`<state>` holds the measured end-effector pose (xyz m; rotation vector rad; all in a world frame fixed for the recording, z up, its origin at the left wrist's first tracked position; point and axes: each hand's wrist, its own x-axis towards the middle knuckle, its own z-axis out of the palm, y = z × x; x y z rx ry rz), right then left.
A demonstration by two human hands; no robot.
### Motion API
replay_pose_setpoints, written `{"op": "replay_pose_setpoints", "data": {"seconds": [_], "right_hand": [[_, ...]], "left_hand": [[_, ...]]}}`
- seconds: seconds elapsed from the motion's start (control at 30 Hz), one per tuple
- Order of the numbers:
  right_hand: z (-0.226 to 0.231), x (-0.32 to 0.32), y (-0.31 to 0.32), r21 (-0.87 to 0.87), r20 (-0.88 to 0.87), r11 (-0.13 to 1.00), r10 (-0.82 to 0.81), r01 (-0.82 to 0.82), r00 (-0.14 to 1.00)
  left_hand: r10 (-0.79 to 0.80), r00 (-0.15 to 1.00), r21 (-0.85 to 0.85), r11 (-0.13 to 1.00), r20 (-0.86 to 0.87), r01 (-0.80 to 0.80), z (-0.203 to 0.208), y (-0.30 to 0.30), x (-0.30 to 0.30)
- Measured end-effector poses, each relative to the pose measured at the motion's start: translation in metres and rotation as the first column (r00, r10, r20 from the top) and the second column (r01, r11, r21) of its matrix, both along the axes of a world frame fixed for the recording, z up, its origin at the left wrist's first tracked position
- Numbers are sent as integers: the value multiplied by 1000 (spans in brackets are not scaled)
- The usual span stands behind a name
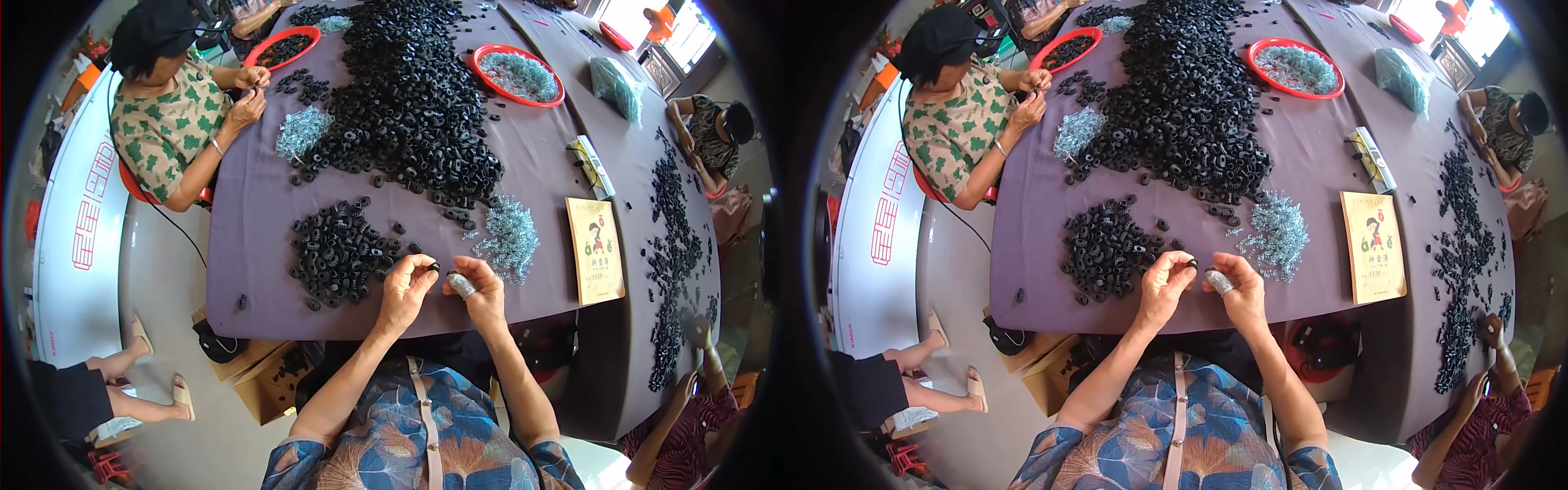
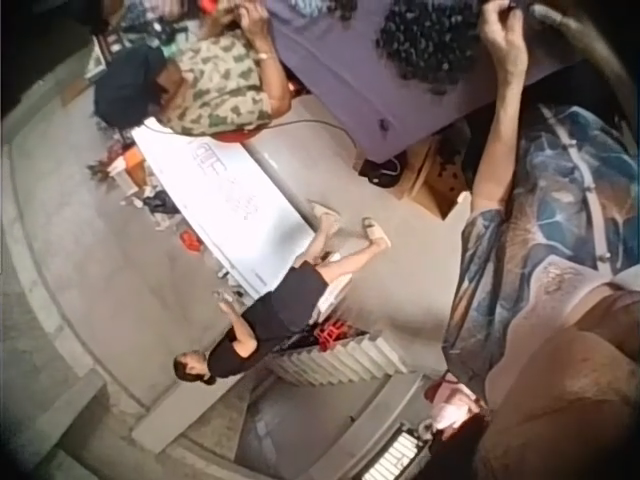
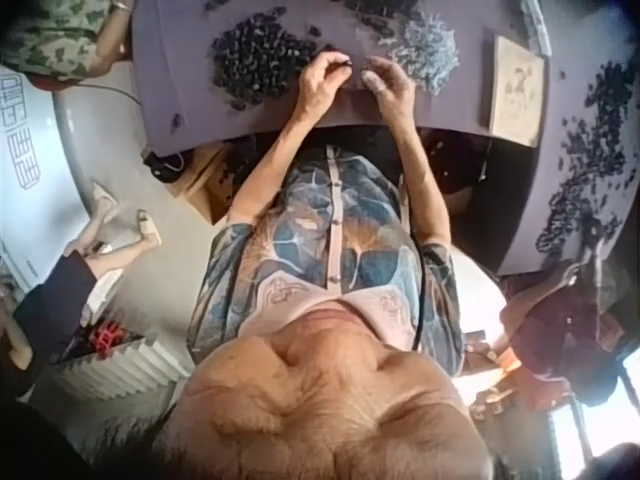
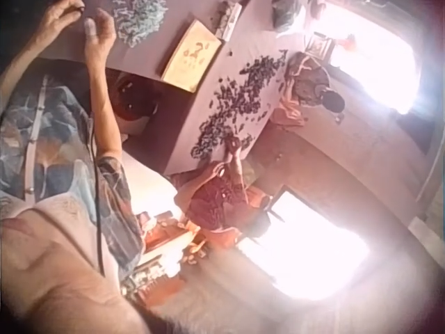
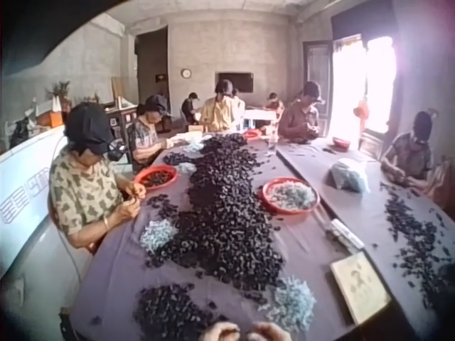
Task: Sorting and grouping small black industrial or clothing parts at a workshop table.
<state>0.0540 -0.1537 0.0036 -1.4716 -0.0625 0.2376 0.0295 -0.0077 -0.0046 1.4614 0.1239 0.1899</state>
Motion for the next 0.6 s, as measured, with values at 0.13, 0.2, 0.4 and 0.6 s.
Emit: {"op": "replay_pose_setpoints", "data": {"seconds": [0.13,0.2,0.4,0.6], "right_hand": [[-2,0,-6,189,-82,981,-35,50,996],[3,0,-8,153,-46,985,-70,76,996],[1,1,-9,100,6,991,-93,92,996],[2,2,-6,-100,140,994,-32,46,990]], "left_hand": [[-88,990,-181,981,-111,67,5,-2,4],[-106,986,-155,984,-125,86,6,-6,3],[-126,982,-104,988,-140,112,5,-11,3],[-115,984,-76,991,-133,106,7,-11,3]]}}
